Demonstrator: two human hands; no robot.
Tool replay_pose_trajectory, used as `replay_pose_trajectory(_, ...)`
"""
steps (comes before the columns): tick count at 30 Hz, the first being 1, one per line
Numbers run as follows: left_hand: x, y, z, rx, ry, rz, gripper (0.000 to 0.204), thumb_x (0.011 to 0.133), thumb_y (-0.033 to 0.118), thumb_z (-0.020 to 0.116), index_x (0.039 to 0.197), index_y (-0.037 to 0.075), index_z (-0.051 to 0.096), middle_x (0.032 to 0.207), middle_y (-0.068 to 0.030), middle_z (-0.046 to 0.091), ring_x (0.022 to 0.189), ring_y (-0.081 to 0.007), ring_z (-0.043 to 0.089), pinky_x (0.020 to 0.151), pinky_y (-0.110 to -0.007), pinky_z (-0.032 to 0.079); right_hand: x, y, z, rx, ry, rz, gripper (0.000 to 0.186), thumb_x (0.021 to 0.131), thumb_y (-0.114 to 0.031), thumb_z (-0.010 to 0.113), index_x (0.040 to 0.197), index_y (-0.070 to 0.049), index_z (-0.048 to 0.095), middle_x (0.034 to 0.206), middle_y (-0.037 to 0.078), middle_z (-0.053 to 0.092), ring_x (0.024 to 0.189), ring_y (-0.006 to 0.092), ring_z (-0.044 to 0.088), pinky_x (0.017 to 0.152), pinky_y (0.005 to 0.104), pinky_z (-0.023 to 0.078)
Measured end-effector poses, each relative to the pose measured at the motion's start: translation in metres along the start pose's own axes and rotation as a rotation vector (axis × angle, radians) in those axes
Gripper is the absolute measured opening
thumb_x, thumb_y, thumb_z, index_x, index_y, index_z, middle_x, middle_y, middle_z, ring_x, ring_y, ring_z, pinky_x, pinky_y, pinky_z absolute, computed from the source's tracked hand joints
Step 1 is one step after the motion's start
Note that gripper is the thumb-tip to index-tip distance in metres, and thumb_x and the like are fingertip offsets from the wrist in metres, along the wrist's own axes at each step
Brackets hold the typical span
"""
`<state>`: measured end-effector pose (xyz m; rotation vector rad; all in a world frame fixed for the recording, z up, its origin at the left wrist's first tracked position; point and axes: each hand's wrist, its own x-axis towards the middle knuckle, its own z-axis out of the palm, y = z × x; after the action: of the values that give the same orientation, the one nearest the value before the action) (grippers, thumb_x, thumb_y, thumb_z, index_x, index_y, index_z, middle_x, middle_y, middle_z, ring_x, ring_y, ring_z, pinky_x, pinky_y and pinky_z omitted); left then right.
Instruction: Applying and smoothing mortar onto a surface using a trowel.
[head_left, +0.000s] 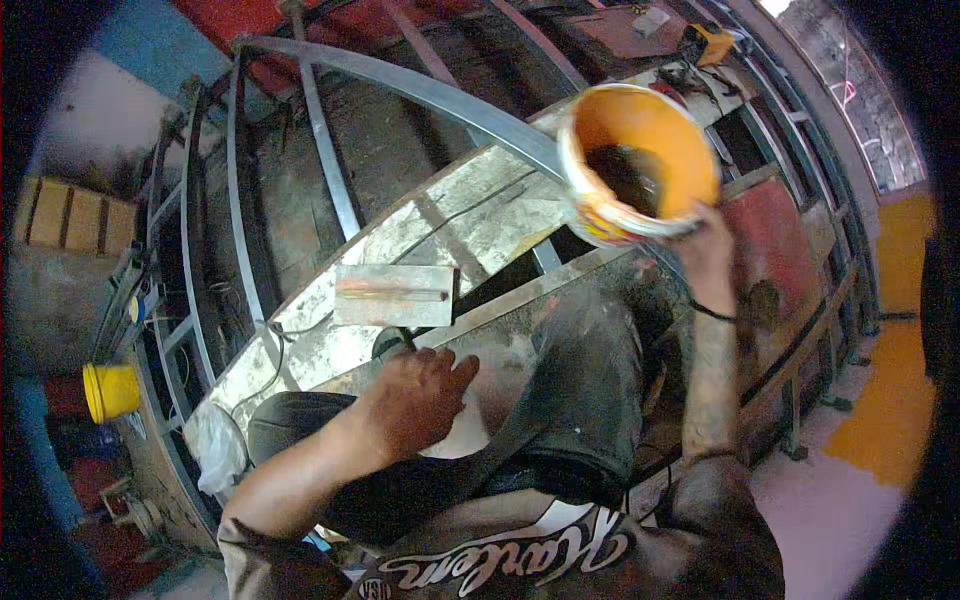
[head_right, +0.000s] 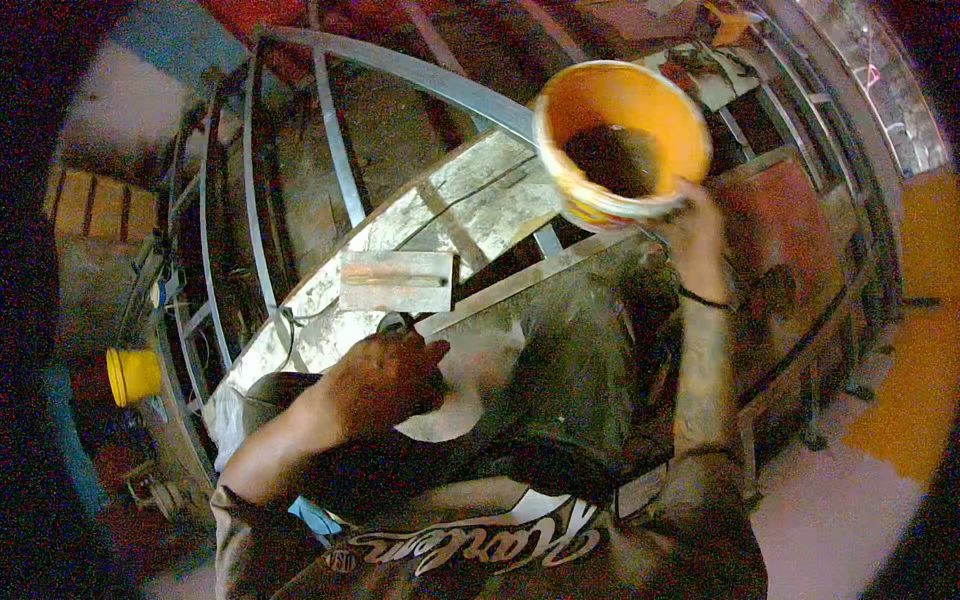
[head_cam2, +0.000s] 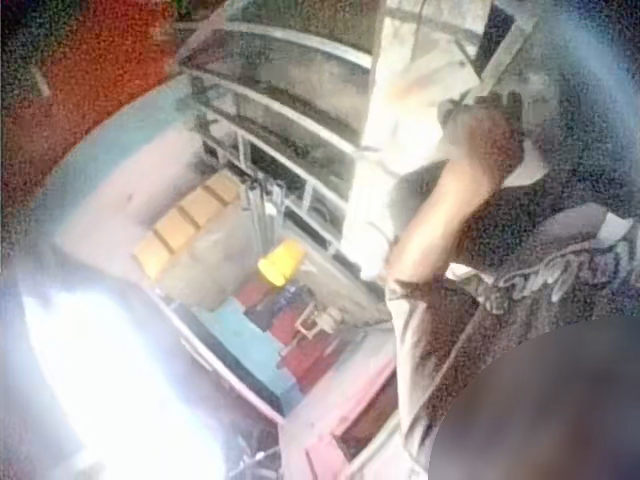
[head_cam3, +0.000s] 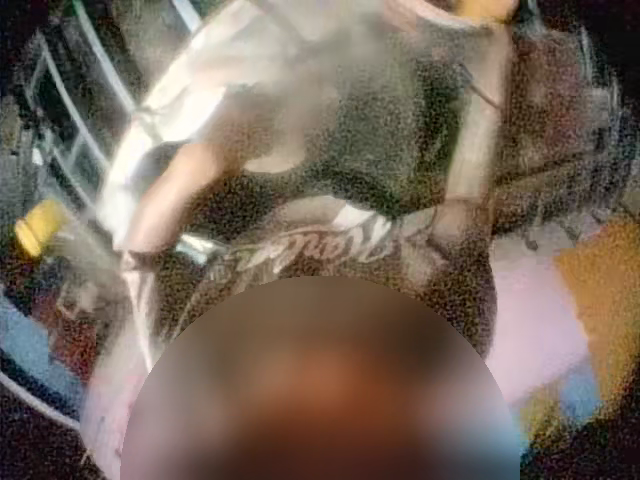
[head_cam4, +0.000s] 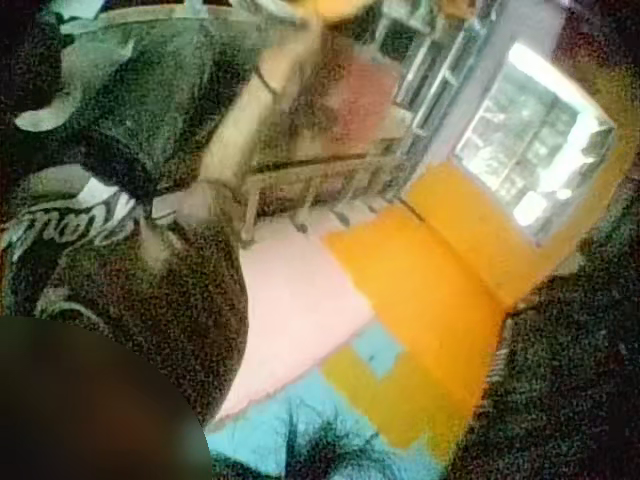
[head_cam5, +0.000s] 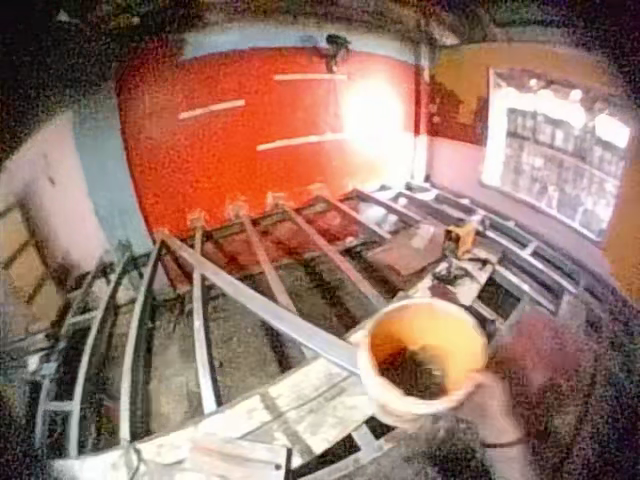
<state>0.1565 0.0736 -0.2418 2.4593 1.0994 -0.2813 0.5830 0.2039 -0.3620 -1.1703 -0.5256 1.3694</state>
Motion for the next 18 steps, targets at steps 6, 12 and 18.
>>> replay_pose_trajectory(6, -0.014, -0.015, -0.01, -0.004, 0.0, -0.151, 0.043, 0.082, 0.017, 0.071, 0.12, 0.002, 0.059, 0.096, -0.0169, 0.066, 0.092, -0.0333, 0.068, 0.079, -0.044, 0.055, 0.066, 0.141, 0.105, -0.089, -0.385, 0.178, 0.044, 0.088, -0.017, 0.072, 0.128, -0.003, 0.058, 0.125, 0.014, 0.061, 0.115, 0.0275, 0.062, 0.087, 0.0489, 0.06)
replay_pose_trajectory(12, -0.047, -0.009, -0.009, -0.104, 0.067, -0.184, 0.048, 0.086, 0.023, 0.07, 0.127, 0.002, 0.056, 0.103, -0.0164, 0.064, 0.098, -0.0331, 0.065, 0.08, -0.044, 0.054, 0.064, 0.209, 0.151, -0.26, -0.282, 0.435, 0.031, 0.085, -0.001, 0.072, 0.11, 0.005, 0.054, 0.117, 0.019, 0.05, 0.104, 0.0385, 0.066, 0.079, 0.0554, 0.065)
replay_pose_trajectory(18, -0.05, -0.007, -0.022, -0.135, -0.051, -0.294, 0.05, 0.086, 0.019, 0.07, 0.131, 0.002, 0.056, 0.105, -0.0198, 0.066, 0.098, -0.0363, 0.066, 0.086, -0.046, 0.053, 0.081, 0.211, 0.154, -0.362, -0.653, 0.436, 0.053, 0.09, -0.031, 0.075, 0.125, 0.004, 0.056, 0.113, 0.019, 0.065, 0.089, 0.033, 0.07, 0.075, 0.0499, 0.063)
